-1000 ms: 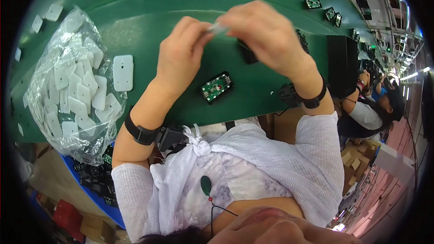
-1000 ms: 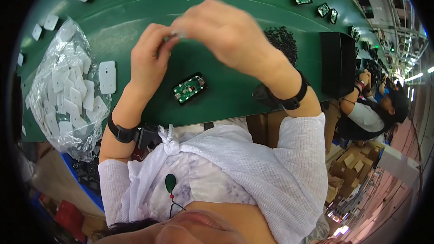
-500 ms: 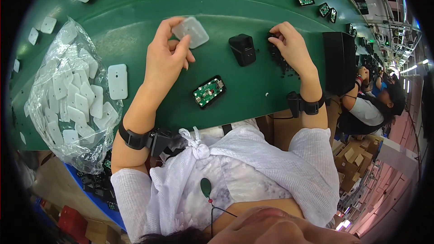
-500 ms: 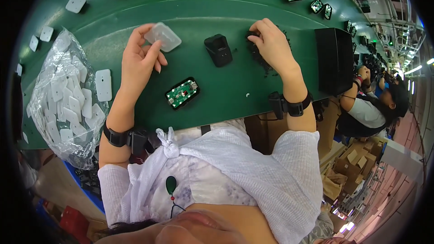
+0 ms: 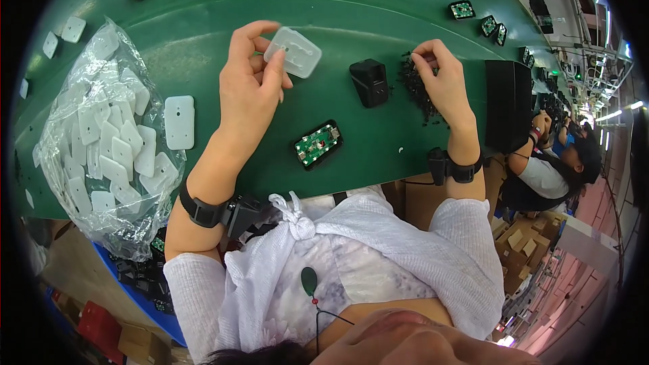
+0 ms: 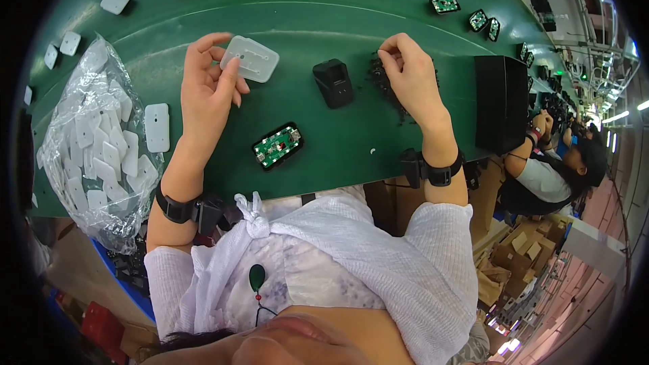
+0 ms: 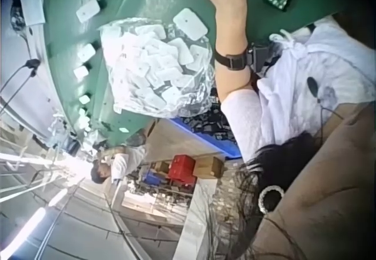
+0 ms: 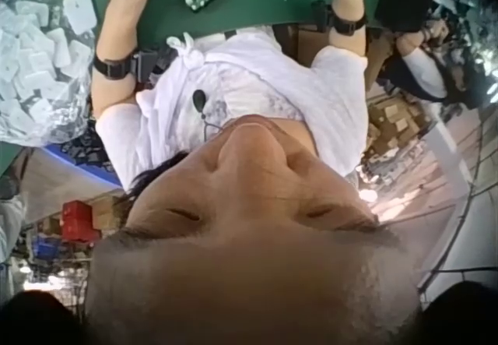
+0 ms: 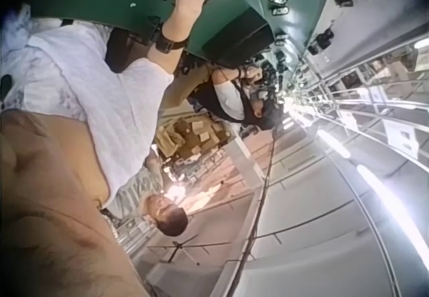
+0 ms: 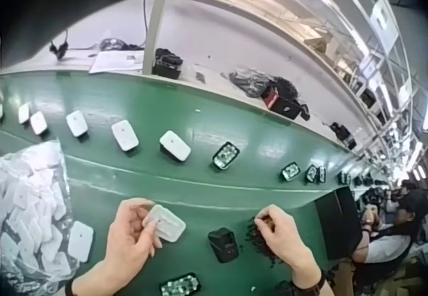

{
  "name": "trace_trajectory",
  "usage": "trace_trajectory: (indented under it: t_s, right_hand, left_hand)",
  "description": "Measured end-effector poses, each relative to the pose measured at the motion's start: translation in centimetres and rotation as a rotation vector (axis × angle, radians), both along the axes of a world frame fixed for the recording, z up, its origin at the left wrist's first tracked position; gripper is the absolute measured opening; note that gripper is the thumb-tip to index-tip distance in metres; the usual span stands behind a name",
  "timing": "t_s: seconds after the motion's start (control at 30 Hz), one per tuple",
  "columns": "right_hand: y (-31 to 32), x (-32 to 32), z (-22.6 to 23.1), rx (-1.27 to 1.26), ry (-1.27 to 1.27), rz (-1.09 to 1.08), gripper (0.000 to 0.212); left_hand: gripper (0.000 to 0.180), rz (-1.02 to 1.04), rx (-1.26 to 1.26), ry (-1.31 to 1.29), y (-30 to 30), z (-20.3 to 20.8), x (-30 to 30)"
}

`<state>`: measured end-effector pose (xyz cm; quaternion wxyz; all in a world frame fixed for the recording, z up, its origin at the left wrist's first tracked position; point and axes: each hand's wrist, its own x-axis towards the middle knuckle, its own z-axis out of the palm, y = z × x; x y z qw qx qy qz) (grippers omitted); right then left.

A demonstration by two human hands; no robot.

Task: Fitting small white plastic components into green plastic housings on an assembly line.

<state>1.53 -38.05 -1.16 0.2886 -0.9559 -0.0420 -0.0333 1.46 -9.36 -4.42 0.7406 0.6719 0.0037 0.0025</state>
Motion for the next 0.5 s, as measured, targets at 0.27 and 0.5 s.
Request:
trace_trajectory:
  t_s: [0.27, 0.5]
  right_hand:
    - [6.5, 2.2, 0.6, 0.563, 0.036, 0.198, 0.009]
    - [12.1, 3.7, 0.3, 0.835, 0.205, 0.314, 0.014]
  left_hand:
    - [0.017, -0.093, 0.034, -0.144, 0.1, -0.5, 0.0]
    - [0.013, -0.005, -0.02, -0.186, 0.3, -0.4, 0.2]
